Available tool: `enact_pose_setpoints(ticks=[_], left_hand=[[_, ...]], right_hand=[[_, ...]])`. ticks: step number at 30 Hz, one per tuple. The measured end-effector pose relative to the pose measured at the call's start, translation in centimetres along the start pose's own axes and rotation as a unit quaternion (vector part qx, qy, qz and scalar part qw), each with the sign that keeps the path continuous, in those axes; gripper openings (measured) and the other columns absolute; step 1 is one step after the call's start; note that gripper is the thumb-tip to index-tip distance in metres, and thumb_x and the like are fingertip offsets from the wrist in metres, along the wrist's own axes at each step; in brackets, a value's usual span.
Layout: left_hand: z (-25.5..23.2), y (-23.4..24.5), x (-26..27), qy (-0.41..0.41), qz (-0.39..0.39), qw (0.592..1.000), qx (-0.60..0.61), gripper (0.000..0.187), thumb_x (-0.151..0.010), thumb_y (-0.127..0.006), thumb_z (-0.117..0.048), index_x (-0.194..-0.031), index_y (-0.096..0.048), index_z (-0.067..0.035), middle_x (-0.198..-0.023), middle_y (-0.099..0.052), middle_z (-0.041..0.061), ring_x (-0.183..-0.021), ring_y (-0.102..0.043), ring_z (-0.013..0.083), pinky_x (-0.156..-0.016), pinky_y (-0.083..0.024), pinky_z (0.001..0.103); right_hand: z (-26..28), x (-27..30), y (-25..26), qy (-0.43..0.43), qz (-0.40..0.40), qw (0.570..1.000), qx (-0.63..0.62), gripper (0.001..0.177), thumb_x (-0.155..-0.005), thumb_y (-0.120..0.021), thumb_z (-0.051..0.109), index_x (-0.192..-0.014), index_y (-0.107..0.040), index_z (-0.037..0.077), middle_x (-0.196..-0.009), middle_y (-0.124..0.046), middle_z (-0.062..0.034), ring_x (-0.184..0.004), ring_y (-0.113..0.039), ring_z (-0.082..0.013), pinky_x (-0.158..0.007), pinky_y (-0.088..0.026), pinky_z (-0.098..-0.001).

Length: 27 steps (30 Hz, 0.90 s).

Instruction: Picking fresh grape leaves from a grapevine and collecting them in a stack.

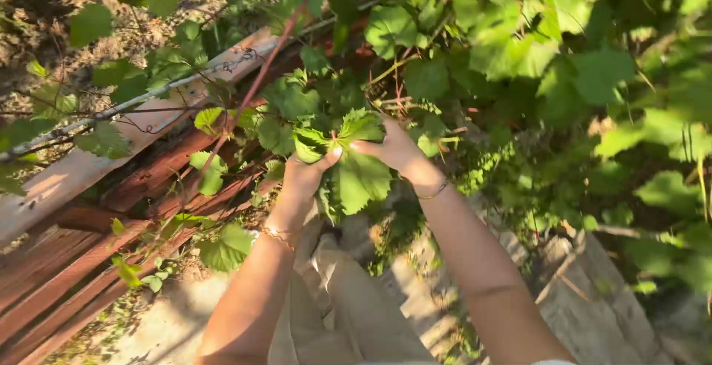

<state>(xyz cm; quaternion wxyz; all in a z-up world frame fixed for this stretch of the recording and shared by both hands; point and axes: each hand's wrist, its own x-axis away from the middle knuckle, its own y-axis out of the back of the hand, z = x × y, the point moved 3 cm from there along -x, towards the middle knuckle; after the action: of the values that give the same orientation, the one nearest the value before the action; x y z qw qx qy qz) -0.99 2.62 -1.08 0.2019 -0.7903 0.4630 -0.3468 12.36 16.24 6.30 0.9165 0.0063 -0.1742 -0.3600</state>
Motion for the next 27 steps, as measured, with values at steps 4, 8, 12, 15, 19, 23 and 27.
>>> enact_pose_setpoints(ticks=[4,8,12,15,19,23,27], left_hand=[[2.0,3.1,-7.5,-0.103,-0.094,0.988,-0.072,0.032,-0.086,-0.082,-0.006,-0.116,-0.074,-0.003,-0.111,-0.076,0.000,-0.096,-0.068,0.0087,-0.087,-0.055,0.024],[0.8,4.8,-12.8,-0.160,-0.182,0.966,-0.094,0.025,-0.086,-0.084,-0.006,-0.109,-0.076,-0.002,-0.104,-0.076,0.000,-0.090,-0.067,0.0098,-0.084,-0.056,0.026],[-0.4,6.2,-16.4,-0.204,-0.178,0.962,-0.020,0.029,-0.084,-0.083,-0.008,-0.112,-0.072,-0.004,-0.105,-0.075,-0.001,-0.092,-0.067,0.0098,-0.087,-0.053,0.025],[-0.2,7.1,-18.7,-0.128,-0.245,0.960,-0.036,0.031,-0.084,-0.084,-0.010,-0.113,-0.075,-0.003,-0.104,-0.075,0.001,-0.093,-0.066,0.0111,-0.087,-0.052,0.028],[0.4,8.1,-21.4,-0.126,-0.261,0.956,-0.042,0.039,-0.082,-0.083,-0.009,-0.118,-0.070,-0.006,-0.112,-0.072,0.004,-0.098,-0.067,0.0136,-0.089,-0.055,0.031],[10.6,19.4,-31.4,-0.219,-0.132,0.952,0.169,0.029,-0.088,-0.066,-0.013,-0.116,-0.066,-0.004,-0.110,-0.068,0.010,-0.098,-0.068,0.0185,-0.090,-0.056,0.033],[11.9,23.0,-34.4,-0.243,-0.078,0.930,0.263,0.029,-0.089,-0.068,-0.012,-0.116,-0.067,0.000,-0.105,-0.068,0.009,-0.095,-0.065,0.0167,-0.087,-0.053,0.029]], right_hand=[[-4.1,-10.3,2.7,0.049,0.030,0.998,0.000,0.049,-0.096,-0.075,0.016,-0.140,-0.060,0.003,-0.118,-0.069,-0.0058,-0.109,-0.063,-0.0148,-0.098,-0.051,-0.0296],[-6.7,-22.8,4.2,0.237,-0.084,0.968,-0.016,0.029,-0.105,-0.064,0.013,-0.133,-0.059,0.006,-0.125,-0.068,-0.0032,-0.119,-0.063,-0.0120,-0.103,-0.050,-0.0272],[-4.5,-32.0,3.1,0.312,-0.166,0.918,0.181,0.028,-0.106,-0.063,0.009,-0.133,-0.063,0.006,-0.123,-0.069,-0.0120,-0.115,-0.064,-0.0261,-0.101,-0.052,-0.0366],[-4.2,-39.2,2.4,0.392,-0.207,0.813,0.377,0.023,-0.109,-0.062,0.010,-0.132,-0.061,0.009,-0.138,-0.065,-0.0126,-0.131,-0.060,-0.0351,-0.114,-0.048,-0.0444],[-4.8,-47.2,2.8,0.429,-0.211,0.725,0.496,0.031,-0.105,-0.055,0.013,-0.135,-0.060,0.006,-0.139,-0.061,-0.0158,-0.135,-0.049,-0.0395,-0.115,-0.033,-0.0548],[-4.8,-51.8,3.3,0.253,-0.217,0.777,0.534,0.029,-0.102,-0.052,0.026,-0.124,-0.061,0.009,-0.116,-0.067,-0.0160,-0.117,-0.058,-0.0366,-0.104,-0.033,-0.0627],[-8.6,-56.3,5.0,0.066,-0.230,0.882,0.406,0.036,-0.104,-0.052,0.042,-0.109,-0.065,0.008,-0.103,-0.073,-0.0126,-0.101,-0.066,-0.0358,-0.089,-0.050,-0.0517]])
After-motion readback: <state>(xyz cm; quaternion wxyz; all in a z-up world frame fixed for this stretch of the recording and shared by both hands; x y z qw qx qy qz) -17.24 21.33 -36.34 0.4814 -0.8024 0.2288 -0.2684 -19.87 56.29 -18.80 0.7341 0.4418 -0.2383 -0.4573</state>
